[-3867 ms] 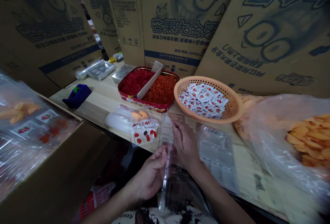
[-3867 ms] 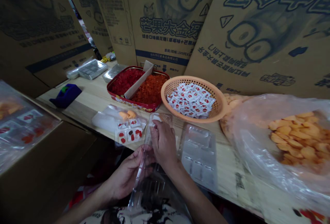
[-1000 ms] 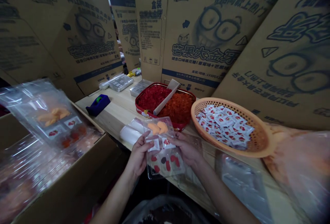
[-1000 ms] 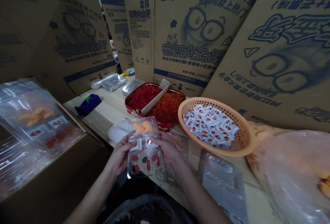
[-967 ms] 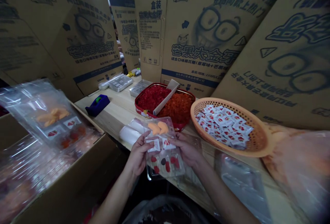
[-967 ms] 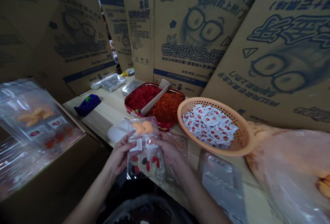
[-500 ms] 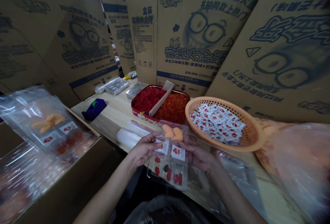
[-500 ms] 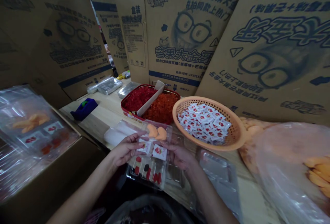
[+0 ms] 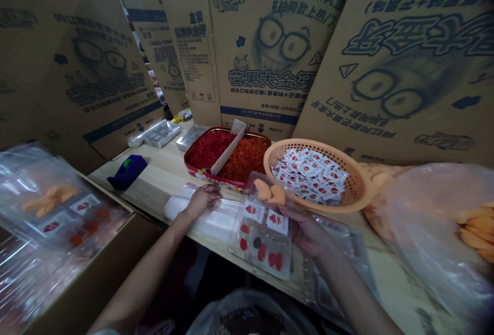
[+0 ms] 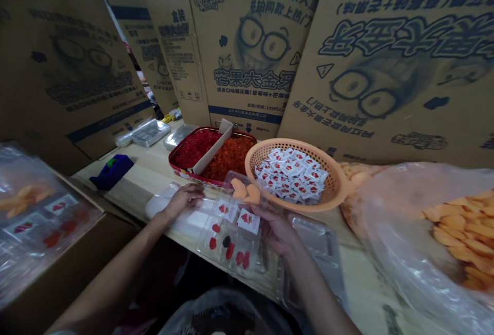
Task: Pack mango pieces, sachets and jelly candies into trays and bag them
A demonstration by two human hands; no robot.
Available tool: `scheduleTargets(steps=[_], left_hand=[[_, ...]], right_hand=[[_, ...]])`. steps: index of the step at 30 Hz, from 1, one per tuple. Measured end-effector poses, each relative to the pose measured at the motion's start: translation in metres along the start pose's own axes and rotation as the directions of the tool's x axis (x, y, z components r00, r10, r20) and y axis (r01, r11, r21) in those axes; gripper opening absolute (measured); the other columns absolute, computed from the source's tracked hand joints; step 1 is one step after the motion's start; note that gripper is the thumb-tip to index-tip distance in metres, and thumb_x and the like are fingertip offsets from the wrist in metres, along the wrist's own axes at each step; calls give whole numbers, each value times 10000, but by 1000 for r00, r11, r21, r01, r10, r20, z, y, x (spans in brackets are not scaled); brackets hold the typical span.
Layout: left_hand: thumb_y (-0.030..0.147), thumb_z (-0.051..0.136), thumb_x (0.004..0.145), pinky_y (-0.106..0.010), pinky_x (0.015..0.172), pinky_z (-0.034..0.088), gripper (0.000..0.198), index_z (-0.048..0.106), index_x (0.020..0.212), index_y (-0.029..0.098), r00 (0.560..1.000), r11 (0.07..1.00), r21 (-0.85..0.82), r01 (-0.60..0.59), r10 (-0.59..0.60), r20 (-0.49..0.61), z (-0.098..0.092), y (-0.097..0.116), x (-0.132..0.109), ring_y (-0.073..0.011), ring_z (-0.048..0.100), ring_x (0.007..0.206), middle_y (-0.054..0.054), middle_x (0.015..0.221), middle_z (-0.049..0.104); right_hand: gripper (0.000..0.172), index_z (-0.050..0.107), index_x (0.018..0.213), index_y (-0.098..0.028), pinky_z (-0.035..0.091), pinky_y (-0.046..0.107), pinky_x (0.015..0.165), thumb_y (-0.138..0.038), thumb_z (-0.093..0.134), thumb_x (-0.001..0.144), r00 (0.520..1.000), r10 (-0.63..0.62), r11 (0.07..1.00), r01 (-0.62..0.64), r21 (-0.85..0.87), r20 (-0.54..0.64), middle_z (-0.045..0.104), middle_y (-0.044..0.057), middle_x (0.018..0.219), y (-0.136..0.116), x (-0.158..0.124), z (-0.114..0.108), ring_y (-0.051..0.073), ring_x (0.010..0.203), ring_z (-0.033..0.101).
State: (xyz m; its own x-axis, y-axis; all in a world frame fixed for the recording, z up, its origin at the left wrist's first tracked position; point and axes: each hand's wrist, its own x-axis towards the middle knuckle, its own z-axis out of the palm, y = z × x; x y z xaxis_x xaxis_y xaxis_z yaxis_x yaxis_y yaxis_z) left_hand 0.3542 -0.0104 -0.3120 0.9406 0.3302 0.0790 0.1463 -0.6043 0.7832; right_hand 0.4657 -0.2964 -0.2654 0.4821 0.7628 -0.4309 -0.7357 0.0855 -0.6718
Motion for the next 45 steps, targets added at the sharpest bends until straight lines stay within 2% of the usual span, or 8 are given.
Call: scheduleTargets(steps=[6,9,12,16,18,24,32,45], left_hand=[[254,617,692,-426,1019,263,57,666,714,236,997,992,121,-23,32,-72,8,2,-13,-230,494,1104,-79,1112,626],[242,593,706,-417,1026,244,47,625,676,227,994,992,128,-11,24,-106,0,14,-16,-219,536,1030,-71,994,656],[249,569,720,-407,959,318,58,609,758,231,989,995,94,21,-7,-147,-15,33,-18,-213,579,873,-38,809,649],[312,533,762,-325,824,403,239,571,983,228,978,998,-26,53,-57,-201,-33,60,-21,-189,575,825,-27,867,629],[360,514,778,-286,744,425,238,591,934,197,980,992,-106,66,-85,-182,-35,71,-25,-171,574,750,-23,791,623],[454,495,775,-274,667,454,335,587,683,145,976,921,-361,142,-191,-104,-11,93,-46,-155,584,640,-35,638,630],[345,720,594,-194,539,367,273,544,634,141,924,841,-512,174,-319,-210,22,91,-69,-77,481,530,28,557,564],[273,772,538,-162,532,348,273,566,636,123,896,726,-660,191,-404,-186,24,99,-77,-49,458,541,39,565,551]], right_hand=[[316,648,990,-154,502,294,806,-200,688,680,999,11,999,-9,41,-36,679,64,998,3,-7,-3,180,892,641],[217,681,876,-162,521,258,723,-158,692,659,995,-2,995,12,97,-103,711,31,855,0,-11,-1,155,763,661],[110,693,782,-150,528,238,641,-153,665,676,988,-36,988,57,142,-148,714,33,794,-10,-17,3,148,677,658],[150,693,836,-174,536,241,684,-141,613,714,961,-137,957,191,217,-239,714,23,832,-33,-22,9,147,729,659],[164,686,865,-183,540,250,712,-143,589,739,939,-197,934,267,238,-281,713,20,846,-46,-21,13,148,754,660],[197,652,930,-197,548,268,742,-138,579,756,866,-413,844,480,237,-283,714,-3,792,-75,-8,26,144,743,666],[249,628,982,-184,562,260,671,-99,476,804,830,-501,745,558,364,-247,711,-3,764,-76,7,64,125,690,664],[307,633,1005,-214,550,251,708,-119,608,714,783,-581,709,621,334,-223,706,-18,850,-59,26,74,128,771,656]])
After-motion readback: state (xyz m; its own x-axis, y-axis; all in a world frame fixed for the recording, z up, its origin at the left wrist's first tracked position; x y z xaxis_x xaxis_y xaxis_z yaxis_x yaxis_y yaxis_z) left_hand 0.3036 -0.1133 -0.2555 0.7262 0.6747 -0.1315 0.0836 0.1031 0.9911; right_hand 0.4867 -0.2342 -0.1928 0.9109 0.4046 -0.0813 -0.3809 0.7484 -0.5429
